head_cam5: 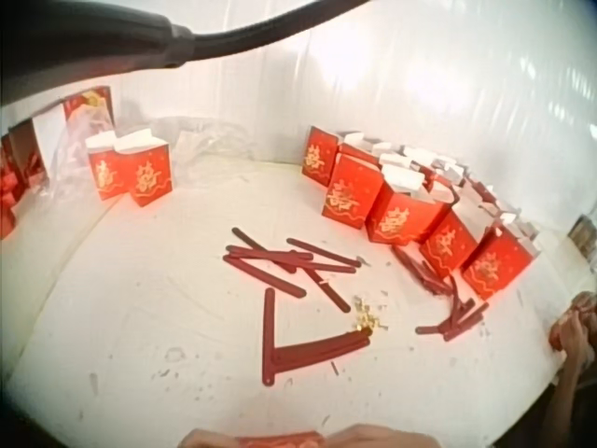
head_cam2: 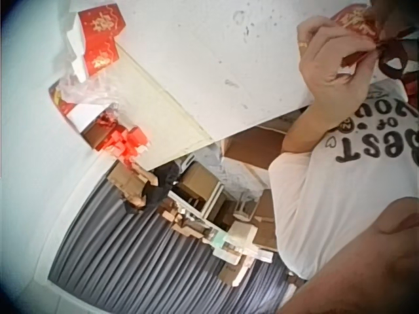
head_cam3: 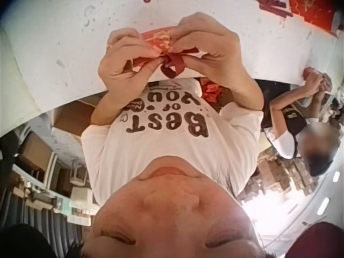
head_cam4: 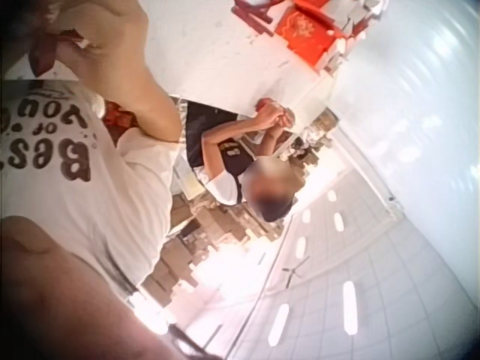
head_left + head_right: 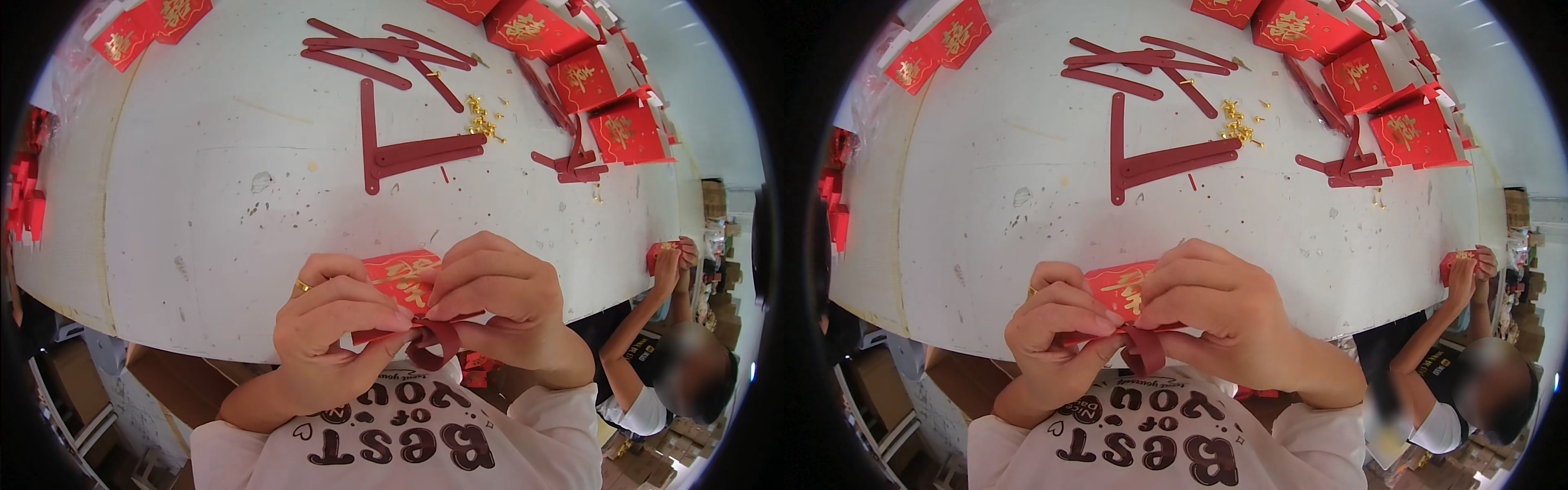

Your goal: The person assembles red envelopes by hand, folding the paper and attaching red ribbons. They repeatedly pick envelopes from a box, fold them, and place the finished items on the table.

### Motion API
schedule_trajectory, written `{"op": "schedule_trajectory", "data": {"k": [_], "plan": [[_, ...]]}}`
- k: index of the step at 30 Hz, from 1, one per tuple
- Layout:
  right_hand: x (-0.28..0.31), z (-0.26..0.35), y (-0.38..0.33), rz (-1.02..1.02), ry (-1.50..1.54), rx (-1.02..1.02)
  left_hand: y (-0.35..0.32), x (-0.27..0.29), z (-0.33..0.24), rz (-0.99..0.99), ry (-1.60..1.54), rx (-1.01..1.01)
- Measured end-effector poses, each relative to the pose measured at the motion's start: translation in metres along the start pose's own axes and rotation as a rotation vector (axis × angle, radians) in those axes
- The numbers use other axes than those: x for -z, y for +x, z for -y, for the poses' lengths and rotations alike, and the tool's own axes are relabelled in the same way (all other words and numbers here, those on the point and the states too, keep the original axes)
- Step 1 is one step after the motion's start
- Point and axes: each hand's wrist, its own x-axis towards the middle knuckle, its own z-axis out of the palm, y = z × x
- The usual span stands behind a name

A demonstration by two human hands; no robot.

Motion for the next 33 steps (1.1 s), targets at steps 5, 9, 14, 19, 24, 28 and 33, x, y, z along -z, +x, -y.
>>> {"op": "schedule_trajectory", "data": {"k": [5,9,14,19,24,28,33], "plan": [[-0.004,-0.012,-0.008,-0.042,0.081,0.062,0.0,0.001,0.002,0.026,0.011,-0.007],[-0.013,0.011,-0.012,-0.241,-0.214,-0.002,0.001,-0.002,0.005,0.025,-0.025,0.051],[-0.004,0.026,-0.011,-0.124,-0.397,0.149,0.002,0.001,0.008,0.116,-0.025,-0.017],[-0.003,0.023,-0.002,-0.107,0.206,-0.169,0.001,-0.005,0.006,0.118,-0.173,0.09],[-0.022,0.022,-0.016,-0.317,0.396,-0.248,0.004,-0.005,0.003,0.142,-0.195,0.128],[-0.018,0.018,-0.029,-0.229,0.027,-0.154,0.004,-0.007,0.005,0.117,-0.148,0.028],[-0.019,0.016,-0.022,-0.205,-0.2,0.023,-0.001,-0.009,0.006,0.053,-0.132,-0.06]]}}
